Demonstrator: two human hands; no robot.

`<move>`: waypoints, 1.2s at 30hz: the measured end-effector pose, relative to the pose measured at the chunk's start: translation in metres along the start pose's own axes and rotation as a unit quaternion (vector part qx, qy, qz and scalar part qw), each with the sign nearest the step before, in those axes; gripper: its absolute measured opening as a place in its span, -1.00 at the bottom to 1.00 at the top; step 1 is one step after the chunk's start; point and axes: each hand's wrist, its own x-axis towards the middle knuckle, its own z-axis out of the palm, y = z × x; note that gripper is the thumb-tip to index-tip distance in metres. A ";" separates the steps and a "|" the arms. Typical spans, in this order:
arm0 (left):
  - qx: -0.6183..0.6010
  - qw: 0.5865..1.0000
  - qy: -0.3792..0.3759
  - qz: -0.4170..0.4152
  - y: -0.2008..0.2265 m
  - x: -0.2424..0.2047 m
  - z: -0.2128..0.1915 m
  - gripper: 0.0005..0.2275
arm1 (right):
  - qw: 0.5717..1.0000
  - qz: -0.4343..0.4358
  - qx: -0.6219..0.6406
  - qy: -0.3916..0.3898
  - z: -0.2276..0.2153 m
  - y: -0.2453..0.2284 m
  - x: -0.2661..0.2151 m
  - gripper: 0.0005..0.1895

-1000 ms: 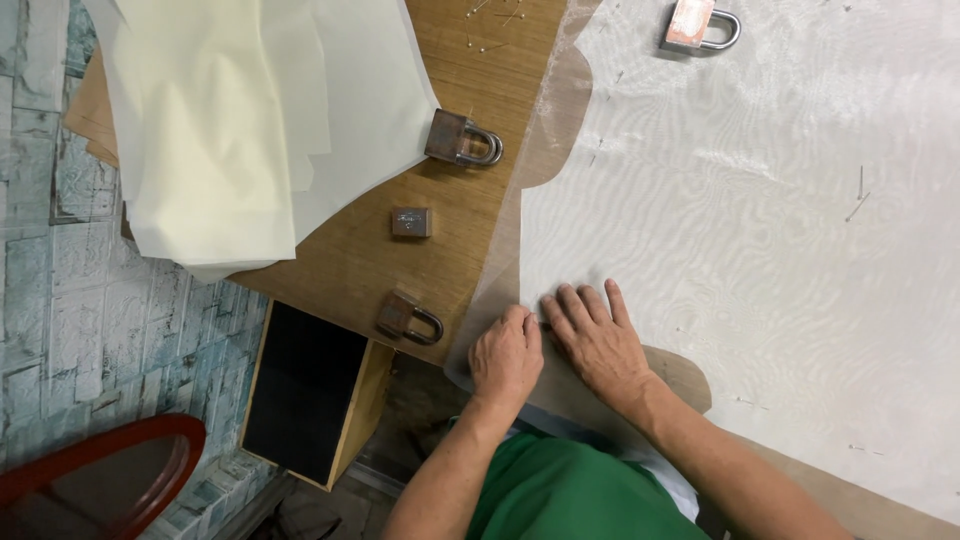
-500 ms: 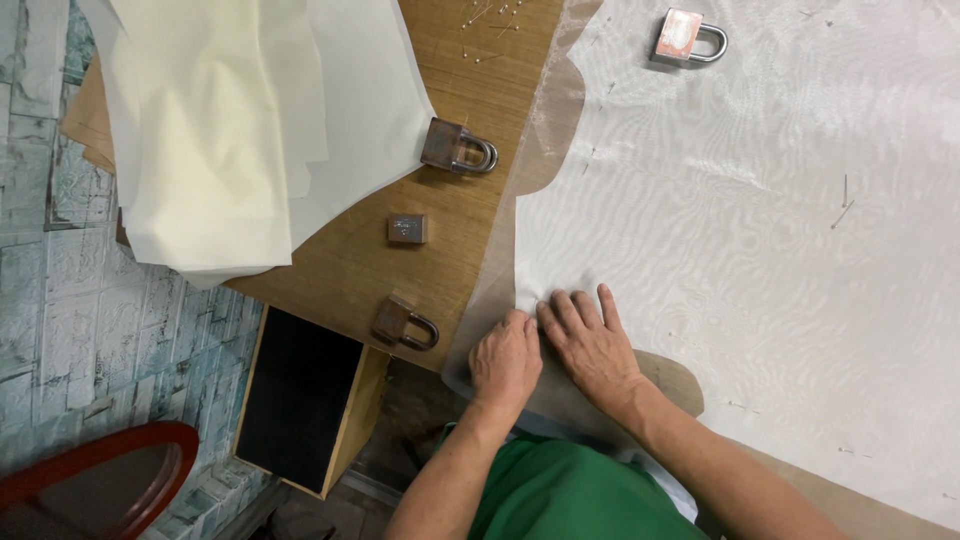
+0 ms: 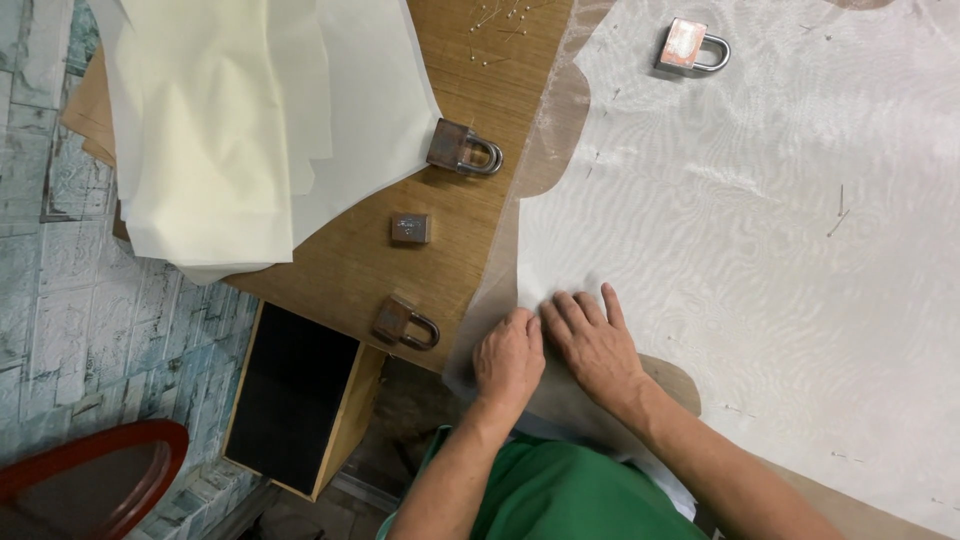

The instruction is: The person pins a white fabric pattern onto a larger sheet of material on a wooden table. They use small metal pins to secure the pattern in place, working along the edges and corners while occasionally adjusting the fabric and removing small weights.

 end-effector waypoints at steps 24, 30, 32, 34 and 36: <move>0.149 0.921 0.288 0.215 -0.026 -0.018 0.018 -0.67 | 1.000 -0.030 -0.006 0.007 -0.001 0.005 0.005 -0.48; 0.243 0.923 0.217 0.207 -0.060 -0.036 0.030 -0.50 | 0.994 -0.049 -0.078 0.067 0.002 0.002 0.007 -0.47; 0.256 0.924 0.200 0.203 -0.063 -0.038 0.029 -0.51 | 0.995 -0.042 -0.055 0.069 0.013 -0.005 0.006 -0.48; 0.260 0.921 0.189 0.218 -0.058 -0.036 0.032 -0.52 | 0.996 -0.021 -0.047 0.076 0.017 -0.001 0.003 -0.48; 0.263 0.918 0.219 0.203 -0.058 -0.034 0.028 -0.60 | 0.996 -0.042 -0.012 0.076 0.017 -0.005 0.004 -0.50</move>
